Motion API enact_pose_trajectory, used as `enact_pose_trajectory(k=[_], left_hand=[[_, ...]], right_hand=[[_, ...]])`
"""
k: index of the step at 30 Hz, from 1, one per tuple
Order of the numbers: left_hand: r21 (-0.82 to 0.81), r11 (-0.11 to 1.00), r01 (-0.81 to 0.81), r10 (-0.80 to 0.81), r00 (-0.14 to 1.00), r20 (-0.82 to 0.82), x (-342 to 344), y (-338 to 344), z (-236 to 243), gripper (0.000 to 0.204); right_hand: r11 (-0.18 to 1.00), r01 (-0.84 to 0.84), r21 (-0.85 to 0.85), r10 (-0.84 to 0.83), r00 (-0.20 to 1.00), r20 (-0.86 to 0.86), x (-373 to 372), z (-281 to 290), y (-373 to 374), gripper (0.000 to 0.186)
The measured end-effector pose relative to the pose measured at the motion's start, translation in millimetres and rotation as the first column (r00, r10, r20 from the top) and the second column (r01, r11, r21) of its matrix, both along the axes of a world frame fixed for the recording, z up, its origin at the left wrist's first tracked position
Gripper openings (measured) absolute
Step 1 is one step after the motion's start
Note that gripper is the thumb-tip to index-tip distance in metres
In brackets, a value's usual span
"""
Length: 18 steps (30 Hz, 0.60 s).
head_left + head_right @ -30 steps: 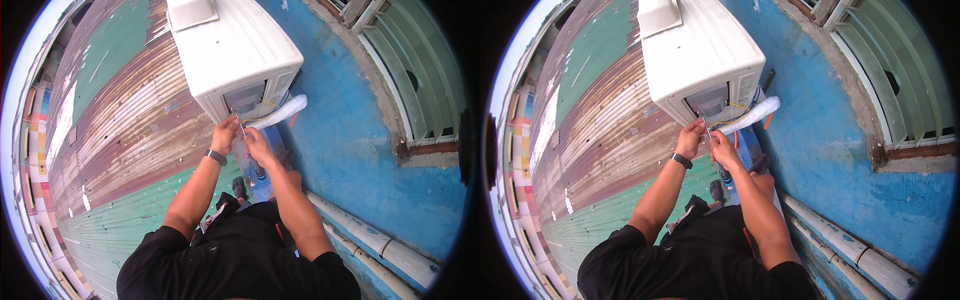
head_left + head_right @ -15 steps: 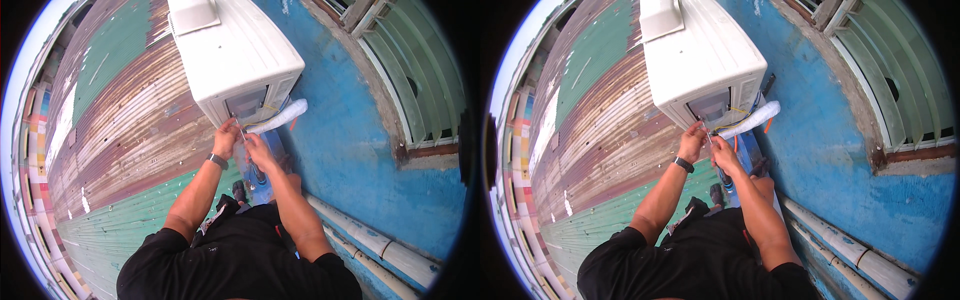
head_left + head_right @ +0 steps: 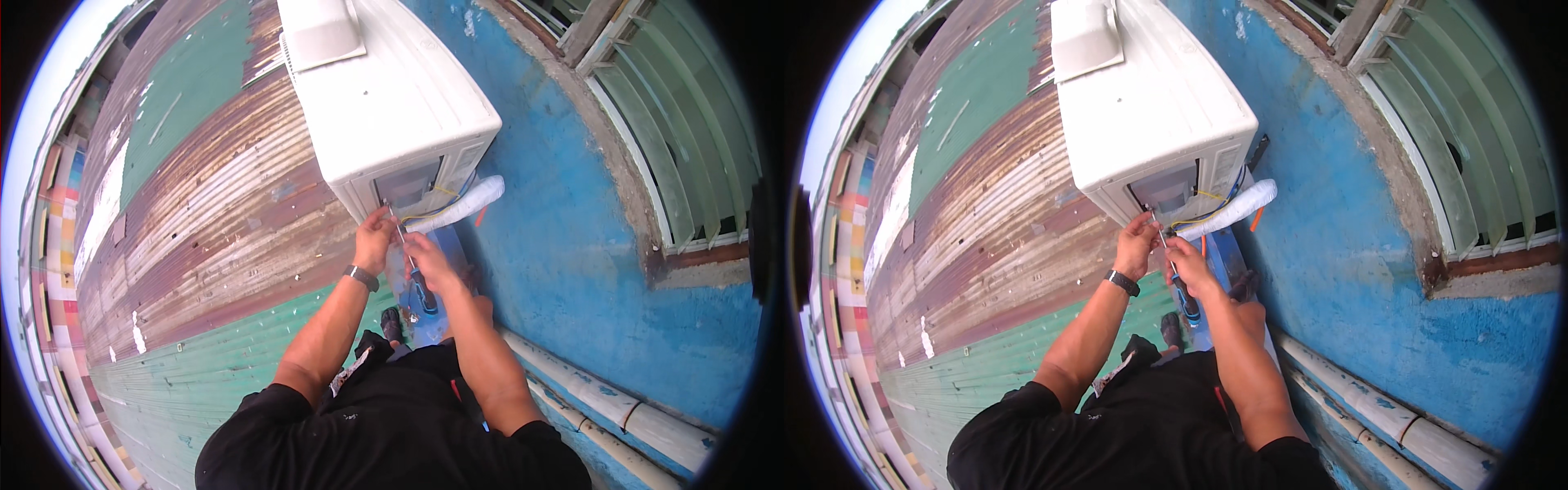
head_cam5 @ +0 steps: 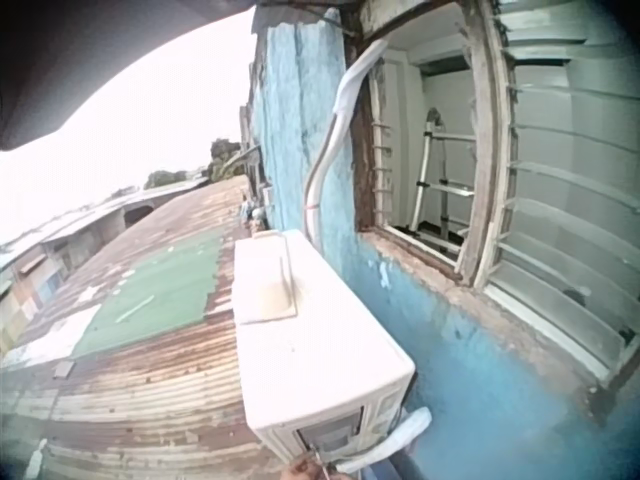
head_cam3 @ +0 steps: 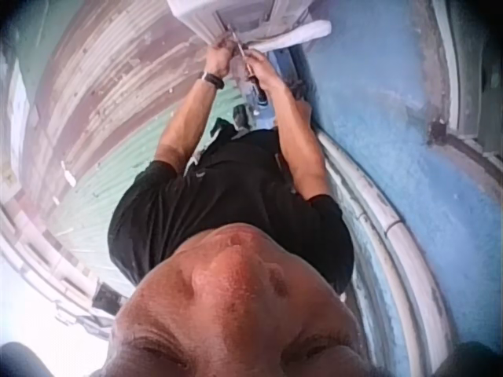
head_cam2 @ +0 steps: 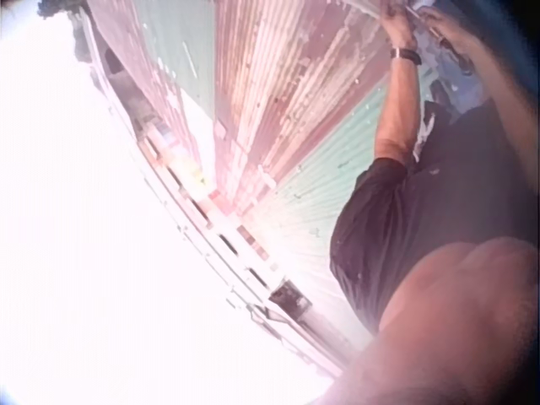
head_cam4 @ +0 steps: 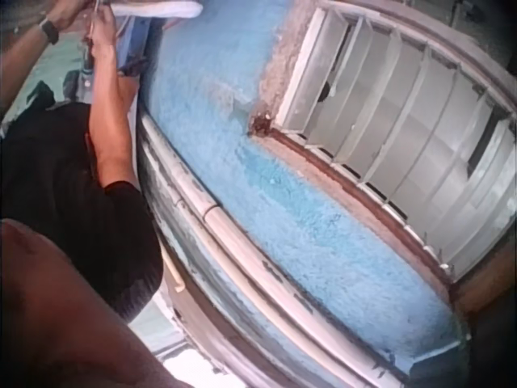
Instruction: The person uses wrenches to loosen nuts on the refrigerant lines of an air conditioning unit and then uses a screwdriver to remove electrical connection covers and wires.
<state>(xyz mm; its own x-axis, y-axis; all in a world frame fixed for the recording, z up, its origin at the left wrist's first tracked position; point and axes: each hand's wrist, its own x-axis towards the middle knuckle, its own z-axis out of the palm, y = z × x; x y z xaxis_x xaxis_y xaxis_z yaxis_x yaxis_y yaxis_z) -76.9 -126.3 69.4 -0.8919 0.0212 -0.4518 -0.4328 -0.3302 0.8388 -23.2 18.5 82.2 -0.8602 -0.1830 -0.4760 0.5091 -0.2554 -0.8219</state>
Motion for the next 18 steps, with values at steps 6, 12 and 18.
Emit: enact_pose_trajectory(k=[6, 12, 18], left_hand=[[-0.022, 0.998, -0.067, 0.068, 0.997, 0.033, -1.9, 11.6, 2.1, 0.027], [-0.011, 0.998, -0.059, 0.06, 0.993, 0.099, -8.9, 7.0, -10.2, 0.017], [0.308, 0.951, -0.035, -0.016, 0.987, 0.161, -7.4, 7.8, 12.1, 0.015]], right_hand=[[0.955, -0.019, -0.295, 0.054, 0.992, 0.111, -2.7, -15.9, 11.2, 0.018], [0.824, 0.026, 0.567, 0.098, 0.977, -0.187, -1.2, -8.5, -13.4, 0.03], [0.886, -0.116, 0.449, 0.118, 0.993, 0.022, -10.2, 3.4, 4.4, 0.028]])
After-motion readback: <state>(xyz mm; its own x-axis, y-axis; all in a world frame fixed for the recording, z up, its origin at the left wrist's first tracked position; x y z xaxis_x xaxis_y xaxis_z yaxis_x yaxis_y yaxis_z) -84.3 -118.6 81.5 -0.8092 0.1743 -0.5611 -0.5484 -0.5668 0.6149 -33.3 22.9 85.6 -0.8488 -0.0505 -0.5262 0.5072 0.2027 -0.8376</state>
